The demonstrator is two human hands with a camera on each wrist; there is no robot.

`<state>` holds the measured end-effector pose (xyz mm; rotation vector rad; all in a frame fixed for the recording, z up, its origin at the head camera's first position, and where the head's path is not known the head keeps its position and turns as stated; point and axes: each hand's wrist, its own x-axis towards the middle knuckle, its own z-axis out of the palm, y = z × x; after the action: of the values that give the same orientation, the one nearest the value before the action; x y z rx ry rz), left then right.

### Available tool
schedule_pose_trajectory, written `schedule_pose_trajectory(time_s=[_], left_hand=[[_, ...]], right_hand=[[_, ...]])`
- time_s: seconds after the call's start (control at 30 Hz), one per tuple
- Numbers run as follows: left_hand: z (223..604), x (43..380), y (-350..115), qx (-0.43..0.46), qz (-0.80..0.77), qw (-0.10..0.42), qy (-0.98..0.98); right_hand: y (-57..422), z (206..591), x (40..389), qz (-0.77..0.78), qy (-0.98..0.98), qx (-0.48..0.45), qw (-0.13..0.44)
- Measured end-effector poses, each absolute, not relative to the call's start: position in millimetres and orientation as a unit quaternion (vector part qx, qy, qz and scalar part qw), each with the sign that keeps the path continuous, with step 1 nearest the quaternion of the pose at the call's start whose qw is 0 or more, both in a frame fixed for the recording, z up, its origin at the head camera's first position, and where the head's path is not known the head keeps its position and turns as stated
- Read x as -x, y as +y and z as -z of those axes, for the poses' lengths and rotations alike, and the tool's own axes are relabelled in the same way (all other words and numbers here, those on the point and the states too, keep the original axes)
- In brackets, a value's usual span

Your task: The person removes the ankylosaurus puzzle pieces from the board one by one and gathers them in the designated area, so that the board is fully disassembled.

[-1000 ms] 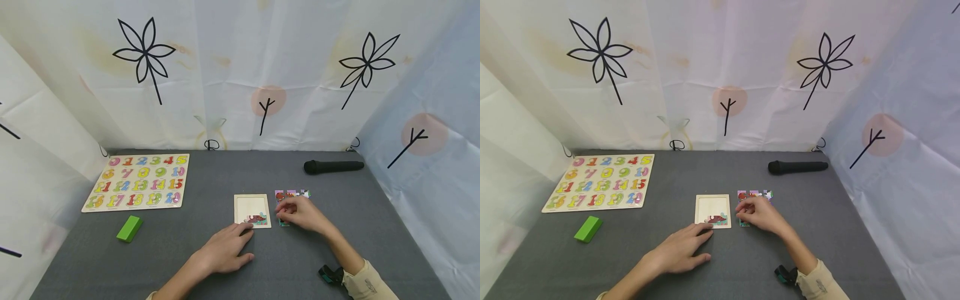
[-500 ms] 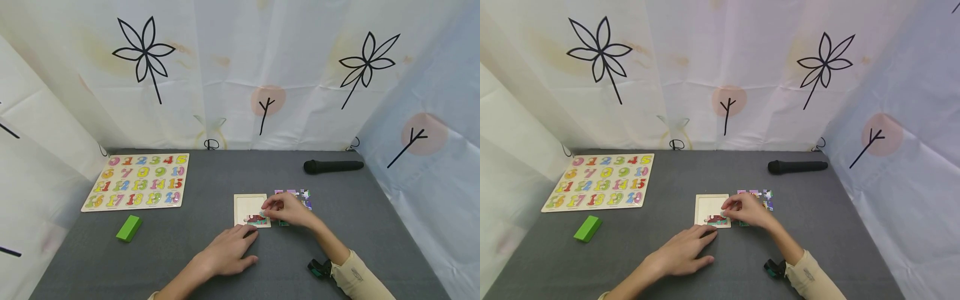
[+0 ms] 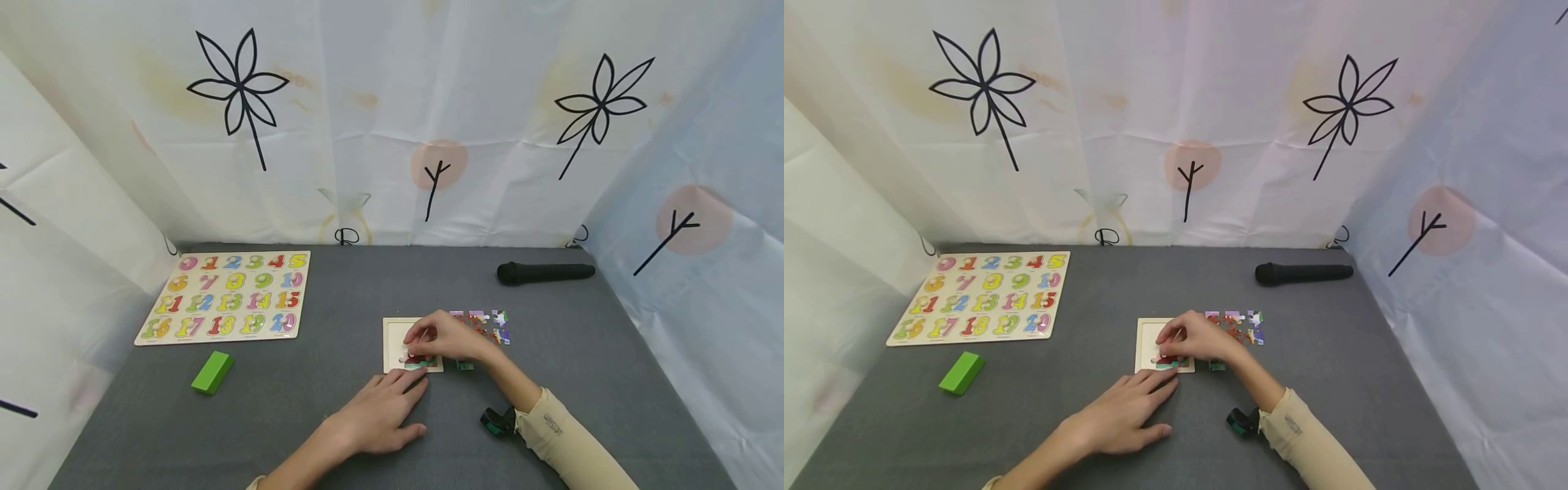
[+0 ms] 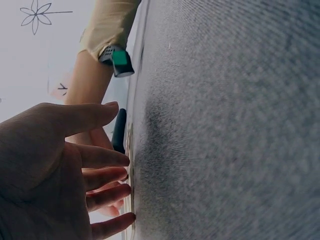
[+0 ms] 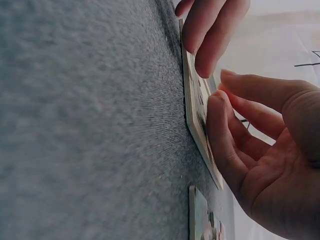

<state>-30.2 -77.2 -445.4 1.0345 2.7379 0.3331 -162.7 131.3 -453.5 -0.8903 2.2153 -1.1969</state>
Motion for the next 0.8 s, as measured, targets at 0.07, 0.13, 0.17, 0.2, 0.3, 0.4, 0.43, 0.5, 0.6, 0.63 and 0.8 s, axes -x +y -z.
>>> schedule_pose_trajectory(time_s=[0.07, 0.13, 0.17, 0.2, 0.3, 0.4, 0.43, 0.5, 0.6, 0.63, 0.8], left_hand=[[446.5, 29.9, -76.3, -0.352, -0.109, 0.099, 0.925], [447.0, 29.4, -75.4, -0.353, -0.104, 0.097, 0.925], [447.5, 29.1, -75.0, -0.355, -0.102, 0.095, 0.925], [448.0, 28.7, -74.5, -0.355, -0.098, 0.092, 0.925], [448.5, 28.1, -73.2, -0.355, -0.096, 0.089, 0.926], [449.1, 28.1, -71.7, -0.349, -0.097, 0.102, 0.927], [449.1, 28.3, -71.6, -0.346, -0.099, 0.109, 0.927], [449.2, 28.7, -71.1, -0.342, -0.101, 0.120, 0.926], [449.0, 28.8, -70.2, -0.339, -0.101, 0.130, 0.926], [448.7, 28.7, -70.1, -0.338, -0.099, 0.129, 0.927], [447.1, 27.9, -70.4, -0.342, -0.094, 0.111, 0.928]], right_hand=[[128.9, 455.0, 165.0, 0.429, 0.804, 0.331, 0.243], [127.0, 456.2, 166.8, 0.418, 0.806, 0.339, 0.247], [126.2, 456.7, 167.7, 0.412, 0.807, 0.343, 0.247], [125.5, 456.7, 168.4, 0.407, 0.808, 0.346, 0.247], [123.7, 457.7, 170.4, 0.397, 0.810, 0.354, 0.246], [123.1, 458.4, 172.1, 0.395, 0.811, 0.354, 0.248], [122.6, 458.6, 172.5, 0.394, 0.812, 0.353, 0.249], [122.1, 458.9, 172.9, 0.391, 0.813, 0.352, 0.251], [122.0, 459.2, 172.7, 0.388, 0.814, 0.351, 0.254], [122.1, 459.2, 172.6, 0.387, 0.814, 0.351, 0.255], [122.8, 457.5, 171.9, 0.390, 0.807, 0.358, 0.261]])
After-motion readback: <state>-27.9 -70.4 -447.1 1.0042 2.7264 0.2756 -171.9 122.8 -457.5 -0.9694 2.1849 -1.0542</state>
